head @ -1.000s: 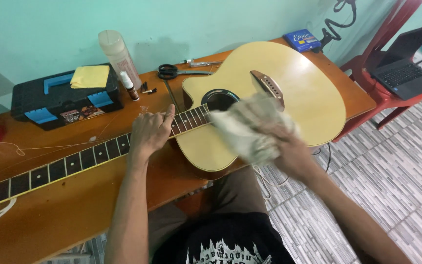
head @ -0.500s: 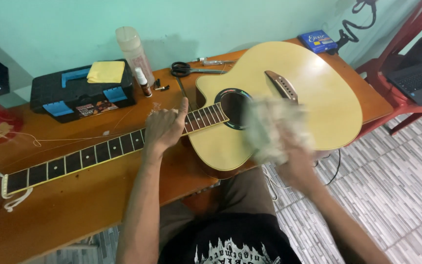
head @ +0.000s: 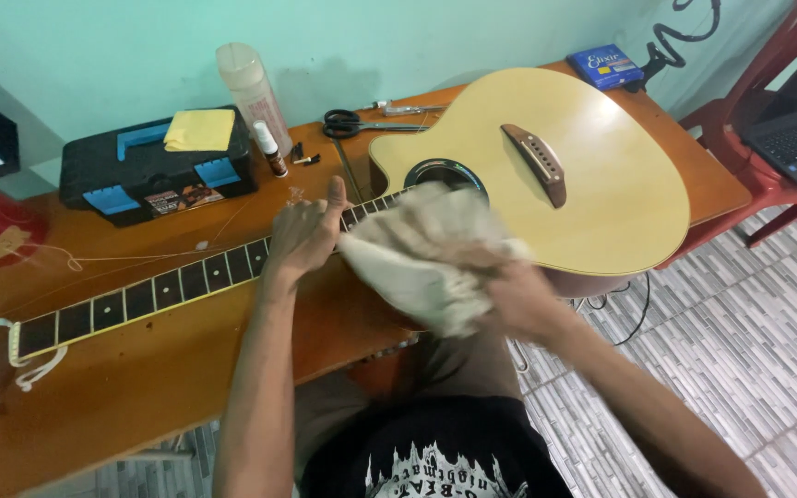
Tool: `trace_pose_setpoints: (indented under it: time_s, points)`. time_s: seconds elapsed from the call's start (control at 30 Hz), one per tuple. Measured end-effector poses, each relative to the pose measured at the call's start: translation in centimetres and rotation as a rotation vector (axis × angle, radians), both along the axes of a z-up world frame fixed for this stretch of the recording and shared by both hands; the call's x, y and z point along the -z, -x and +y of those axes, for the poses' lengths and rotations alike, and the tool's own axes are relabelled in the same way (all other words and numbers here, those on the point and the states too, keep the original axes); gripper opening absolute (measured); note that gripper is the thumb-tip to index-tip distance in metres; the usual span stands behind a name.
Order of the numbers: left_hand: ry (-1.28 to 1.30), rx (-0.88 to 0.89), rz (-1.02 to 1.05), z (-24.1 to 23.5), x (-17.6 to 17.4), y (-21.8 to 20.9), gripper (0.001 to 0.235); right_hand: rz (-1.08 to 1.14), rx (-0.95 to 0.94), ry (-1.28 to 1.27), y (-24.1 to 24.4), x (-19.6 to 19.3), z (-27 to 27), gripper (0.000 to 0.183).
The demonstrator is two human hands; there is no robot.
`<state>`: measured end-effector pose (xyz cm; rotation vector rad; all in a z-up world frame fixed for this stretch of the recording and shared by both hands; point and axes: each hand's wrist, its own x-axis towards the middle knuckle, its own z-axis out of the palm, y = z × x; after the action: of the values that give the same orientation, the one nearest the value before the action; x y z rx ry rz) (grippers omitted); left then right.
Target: The person cleans an acoustic guitar placed on a wooden table. They first use a small tool to adjust the bridge area, then spray a liquid onto the guitar's body and wipe it thoroughly with a cloth. The person also wipes the fretboard and neck of the guitar.
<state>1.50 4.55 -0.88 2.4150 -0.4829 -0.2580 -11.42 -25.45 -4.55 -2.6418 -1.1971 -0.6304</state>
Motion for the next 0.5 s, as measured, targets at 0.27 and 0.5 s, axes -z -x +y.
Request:
trace_pose_setpoints:
  time_s: [0.27, 0.5]
  points:
    - [-0.002, -0.014, -0.144, -0.6, -0.4, -0.1, 0.076, 0.207, 0.843, -0.001, 4.3, -2.4, -14.8, 0.061]
    - [-0.046, -0.021, -0.072, -0.3, 2.2, -1.3, 0.117, 0.294, 0.938, -0.100, 2.6, 1.5, -3.8, 0.073]
